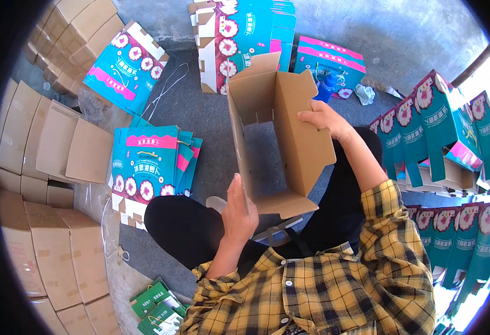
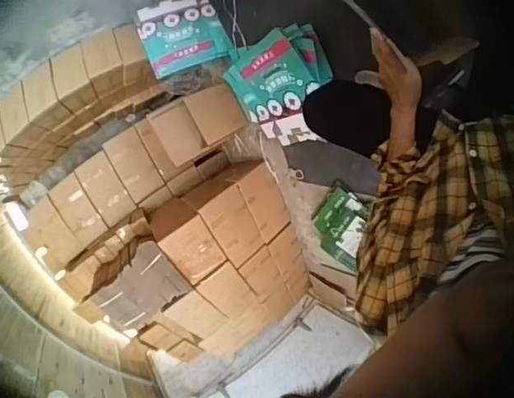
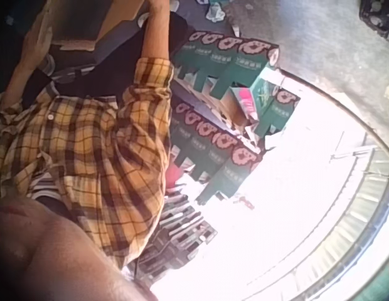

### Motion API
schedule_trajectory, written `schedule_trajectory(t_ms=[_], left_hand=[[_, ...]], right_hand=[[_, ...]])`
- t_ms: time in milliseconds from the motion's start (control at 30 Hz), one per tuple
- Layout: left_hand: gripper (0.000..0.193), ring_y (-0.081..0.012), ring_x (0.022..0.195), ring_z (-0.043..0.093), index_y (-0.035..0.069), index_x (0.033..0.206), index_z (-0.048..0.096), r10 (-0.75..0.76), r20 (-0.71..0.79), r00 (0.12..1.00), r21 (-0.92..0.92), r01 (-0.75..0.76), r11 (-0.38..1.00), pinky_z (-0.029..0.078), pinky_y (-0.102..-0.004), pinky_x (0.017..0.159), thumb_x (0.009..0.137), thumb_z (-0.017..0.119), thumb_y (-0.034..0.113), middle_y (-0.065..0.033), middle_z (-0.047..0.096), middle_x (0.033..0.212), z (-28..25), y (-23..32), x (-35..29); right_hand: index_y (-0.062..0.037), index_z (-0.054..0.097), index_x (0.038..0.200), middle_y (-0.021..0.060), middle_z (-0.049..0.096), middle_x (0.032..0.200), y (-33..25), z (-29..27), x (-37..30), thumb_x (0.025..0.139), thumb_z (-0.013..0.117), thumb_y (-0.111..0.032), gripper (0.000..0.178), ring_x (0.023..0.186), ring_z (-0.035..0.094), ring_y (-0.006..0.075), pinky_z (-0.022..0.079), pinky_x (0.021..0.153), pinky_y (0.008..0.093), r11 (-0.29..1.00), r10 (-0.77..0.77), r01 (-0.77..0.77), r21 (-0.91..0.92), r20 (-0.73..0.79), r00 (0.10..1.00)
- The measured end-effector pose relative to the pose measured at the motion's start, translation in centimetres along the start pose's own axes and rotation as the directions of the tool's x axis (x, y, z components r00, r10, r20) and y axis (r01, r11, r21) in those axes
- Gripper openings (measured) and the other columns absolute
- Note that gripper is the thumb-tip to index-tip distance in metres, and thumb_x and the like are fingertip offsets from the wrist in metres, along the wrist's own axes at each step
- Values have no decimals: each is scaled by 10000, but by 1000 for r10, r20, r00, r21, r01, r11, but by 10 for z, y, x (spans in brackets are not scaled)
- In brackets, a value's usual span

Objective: Folding and assembling cardboard packaging boxes for mangosteens.

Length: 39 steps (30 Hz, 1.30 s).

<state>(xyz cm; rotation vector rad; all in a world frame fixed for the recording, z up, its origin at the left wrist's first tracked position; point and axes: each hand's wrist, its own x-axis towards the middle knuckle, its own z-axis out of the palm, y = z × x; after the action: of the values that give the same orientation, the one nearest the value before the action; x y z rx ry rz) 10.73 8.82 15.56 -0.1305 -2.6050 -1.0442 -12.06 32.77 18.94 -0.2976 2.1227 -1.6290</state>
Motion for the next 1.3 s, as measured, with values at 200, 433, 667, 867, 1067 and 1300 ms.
schedule_trajectory(t_ms=[200, 433, 667, 867, 1067, 1300], left_hand=[[663, -436, 1108, 545, 48, 1469, 233, -123, 151, 981, 98, 109, 989, 495, -458, 862, 856, 487, 42, -258, 397, 1383, 14, 2, 8], [582, -439, 1192, 485, 38, 1457, 270, -167, 158, 973, 10, 167, 986, 468, -454, 915, 913, 469, 95, -275, 369, 1399, 11, 4, 10], [691, -403, 1302, 395, 36, 1471, 235, -63, 83, 995, 33, 60, 998, 387, -429, 1036, 830, 491, -4, -244, 344, 1438, 13, -4, 8], [655, -399, 1287, 419, 21, 1456, 266, -27, 84, 996, -23, 29, 999, 382, -422, 1042, 862, 540, 68, -251, 381, 1415, 8, -11, 3], [704, -425, 1236, 448, 0, 1409, 342, 32, 24, 999, -79, -30, 996, 388, -451, 1021, 812, 664, 188, -271, 424, 1369, 1, -8, 0], [769, -378, 1252, 448, -26, 1413, 335, 113, -25, 993, -146, -116, 982, 360, -427, 1044, 820, 670, 332, -238, 450, 1355, -18, -17, -3]], right_hand=[[-18, 641, 1028, 32, 630, 808, 41, 12, 19, 843, 575, -200, 268, 718, 581, 120, 464, 635, 285, 986, 66, -59, -159, 43, 997], [-48, 645, 1059, 3, 624, 813, 35, 10, 13, 847, 578, -202, 270, 708, 571, 109, 450, 621, 273, 992, 109, -103, -72, 90, 990], [-57, 645, 1088, -2, 623, 821, 37, 12, 14, 850, 584, -204, 287, 731, 574, 104, 452, 630, 267, 990, 117, -111, -85, 63, 991], [-15, 607, 1158, 47, 663, 968, 31, 13, 17, 868, 601, -177, 332, 831, 635, 131, 515, 719, 293, 977, 188, -171, -126, 141, 972], [-16, 614, 1144, 29, 663, 971, 15, 18, 17, 911, 601, -211, 303, 845, 631, 117, 518, 727, 284, 985, 145, -119, -123, 228, 963], [-5, 644, 1040, 4, 643, 849, -86, 28, 13, 923, 599, -278, 300, 763, 564, 90, 479, 677, 291, 866, 13, 188, -464, 396, 918]])
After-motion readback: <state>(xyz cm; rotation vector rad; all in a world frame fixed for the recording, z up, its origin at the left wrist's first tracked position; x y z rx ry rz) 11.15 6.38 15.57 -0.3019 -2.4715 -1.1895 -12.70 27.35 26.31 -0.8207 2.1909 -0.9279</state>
